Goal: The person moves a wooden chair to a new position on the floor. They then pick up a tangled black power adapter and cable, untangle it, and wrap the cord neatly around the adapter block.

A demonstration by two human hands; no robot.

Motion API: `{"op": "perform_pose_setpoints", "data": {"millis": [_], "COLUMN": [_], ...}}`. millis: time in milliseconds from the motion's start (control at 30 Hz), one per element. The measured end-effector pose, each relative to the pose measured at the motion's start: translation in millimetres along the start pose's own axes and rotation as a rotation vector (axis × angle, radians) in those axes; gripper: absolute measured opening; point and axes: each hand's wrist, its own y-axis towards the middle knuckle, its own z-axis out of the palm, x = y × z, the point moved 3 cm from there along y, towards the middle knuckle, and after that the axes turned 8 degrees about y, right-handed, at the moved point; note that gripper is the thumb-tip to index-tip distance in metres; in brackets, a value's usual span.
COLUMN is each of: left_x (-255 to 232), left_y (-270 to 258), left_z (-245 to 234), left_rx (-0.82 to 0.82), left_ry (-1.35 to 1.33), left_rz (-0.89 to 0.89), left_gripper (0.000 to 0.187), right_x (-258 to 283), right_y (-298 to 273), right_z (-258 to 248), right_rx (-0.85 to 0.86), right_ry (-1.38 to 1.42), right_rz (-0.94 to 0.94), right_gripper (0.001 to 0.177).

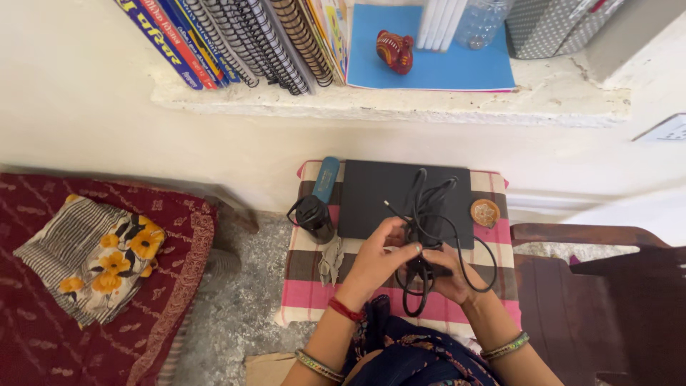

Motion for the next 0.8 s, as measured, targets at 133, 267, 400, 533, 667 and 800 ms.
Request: {"op": "perform_pose_setpoints", "data": {"millis": [133, 267, 400, 533, 667, 800], "left_x": [-17, -24, -27, -19, -14, -19], "left_y": [-6, -8, -12, -12, -18, -27], "left_z": [-7, -12, -16, -19, -27, -41], "left_rx": [0.156, 0.128, 0.110, 0.176, 0.209, 0.202], "left_ry": [0.151, 0.210, 0.119, -0.134, -0.142, 0.235], "left_rz": [0.150, 0.029, 0.032, -0.046, -0.145, -0.022], "left_gripper": [0.078, 0.072, 0.057, 0.048, 0.043, 0.050], "right_x": [12, 9, 0, -9, -21, -35], "right_y": [-5, -11, -6, -8, -12, -12], "right_z": [19, 35, 33, 32, 19, -4], "right_rx": [-0.002, -0.027, -0.122, -0.125, -0.055, 0.043], "right_ry": [-0.038, 0.001, 0.029, 0.084, 0.194, 0.120], "right_rz": [-0.068, -0.111, -0.130, -0.152, -0.119, -0.183], "right_gripper": [0.056, 0.056, 0.048, 0.035, 0.023, 0.033]}}
